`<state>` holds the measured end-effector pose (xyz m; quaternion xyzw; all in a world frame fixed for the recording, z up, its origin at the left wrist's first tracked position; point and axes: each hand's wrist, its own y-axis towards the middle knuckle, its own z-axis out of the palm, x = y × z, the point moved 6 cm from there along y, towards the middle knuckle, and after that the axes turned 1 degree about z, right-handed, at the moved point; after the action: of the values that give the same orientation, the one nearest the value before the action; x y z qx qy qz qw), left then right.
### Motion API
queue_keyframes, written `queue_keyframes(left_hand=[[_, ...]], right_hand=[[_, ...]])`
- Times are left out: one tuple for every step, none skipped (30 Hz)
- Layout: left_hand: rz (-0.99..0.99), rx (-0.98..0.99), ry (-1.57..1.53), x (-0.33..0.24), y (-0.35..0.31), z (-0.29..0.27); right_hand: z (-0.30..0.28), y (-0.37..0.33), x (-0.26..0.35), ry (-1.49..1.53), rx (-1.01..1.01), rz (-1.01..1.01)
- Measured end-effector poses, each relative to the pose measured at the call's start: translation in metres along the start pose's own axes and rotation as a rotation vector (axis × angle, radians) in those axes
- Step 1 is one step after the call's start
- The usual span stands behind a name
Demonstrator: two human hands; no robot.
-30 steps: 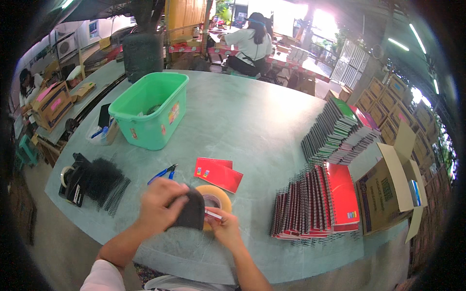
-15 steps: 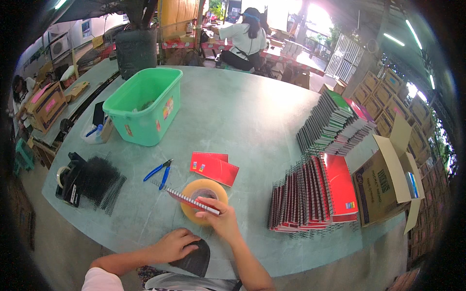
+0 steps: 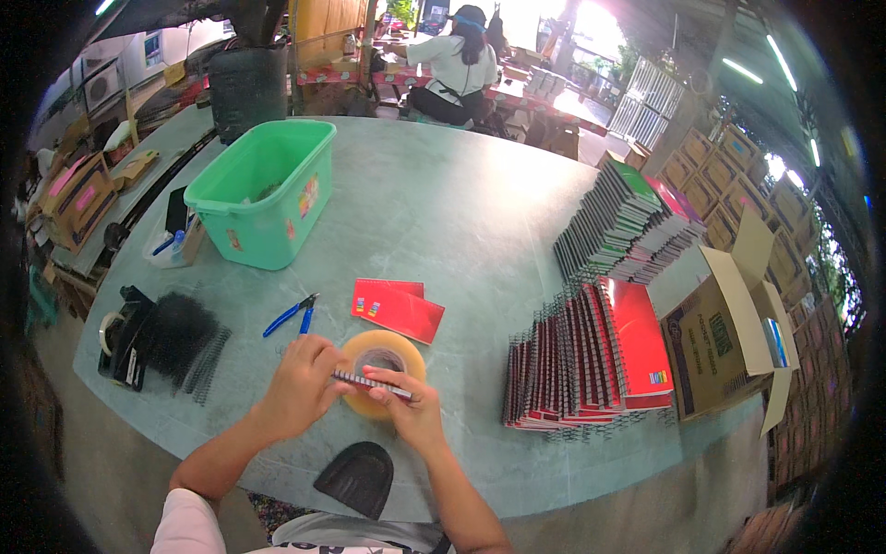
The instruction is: The person assembles notebooks by threading spiral bindings through pre-punched holes in paper and covers, then trimming the excess binding with blue pliers.
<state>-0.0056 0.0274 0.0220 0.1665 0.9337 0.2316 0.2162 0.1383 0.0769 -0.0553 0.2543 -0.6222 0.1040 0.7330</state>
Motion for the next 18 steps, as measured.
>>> queue_keyframes(left_hand=[[0.027, -0.049, 0.02, -0.003, 0.002, -0.002], [0.055, -0.098, 0.039, -0.005, 0.004, -0.004], [0.055, -0.024, 0.045, -0.001, 0.002, 0.002], [0.055, 0.05, 0.05, 0.007, -0.001, 0.007], [0.056, 0.124, 0.055, 0.011, -0.004, 0.012], [0.062, 0.108, 0.045, 0.009, -0.002, 0.011], [0.068, 0.093, 0.035, 0.005, 0.002, 0.009], [0.074, 0.078, 0.024, 0.001, 0.005, 0.008], [0.081, 0.042, 0.029, -0.003, 0.008, 0.007], [0.089, 0.006, 0.033, -0.008, 0.011, 0.005], [0.097, -0.03, 0.036, -0.01, 0.013, 0.003], [0.096, 0.007, 0.026, -0.006, 0.011, 0.008], [0.096, 0.044, 0.016, 0.003, 0.008, 0.013], [0.094, 0.08, 0.008, 0.007, 0.006, 0.016], [0.083, 0.075, -0.007, 0.006, 0.009, 0.014], [0.072, 0.069, -0.022, 0.003, 0.012, 0.009], [0.06, 0.064, -0.036, 0.0, 0.016, 0.006], [0.059, 0.05, -0.041, -0.003, 0.018, 0.004]], right_hand=[[0.0, 0.001, 0.001, 0.066, 0.009, -0.049], [-0.002, 0.0, 0.003, 0.023, 0.002, -0.048], [-0.002, -0.001, 0.007, -0.017, 0.0, -0.046], [-0.002, -0.001, 0.01, -0.058, -0.002, -0.043], [-0.003, -0.001, 0.008, -0.019, -0.019, -0.008], [-0.003, -0.001, 0.005, 0.023, -0.043, 0.026], [-0.004, -0.002, 0.002, 0.066, -0.067, 0.059], [-0.006, -0.003, -0.001, 0.047, -0.06, 0.051], [-0.011, -0.002, -0.005, 0.028, -0.056, 0.041], [-0.013, -0.002, -0.007, 0.008, -0.052, 0.031], [-0.013, -0.003, -0.006, 0.011, -0.039, -0.025], [-0.013, 0.0, -0.002, 0.009, -0.019, -0.077], [-0.013, 0.001, 0.002, 0.007, 0.001, -0.129], [-0.012, 0.001, 0.003, 0.053, -0.046, -0.105], [-0.01, 0.001, 0.006, 0.096, -0.093, -0.082], [-0.01, 0.001, 0.006, 0.139, -0.141, -0.06], [-0.013, -0.001, 0.0, 0.113, -0.118, 0.01], [-0.017, -0.002, -0.007, 0.087, -0.093, 0.078]])
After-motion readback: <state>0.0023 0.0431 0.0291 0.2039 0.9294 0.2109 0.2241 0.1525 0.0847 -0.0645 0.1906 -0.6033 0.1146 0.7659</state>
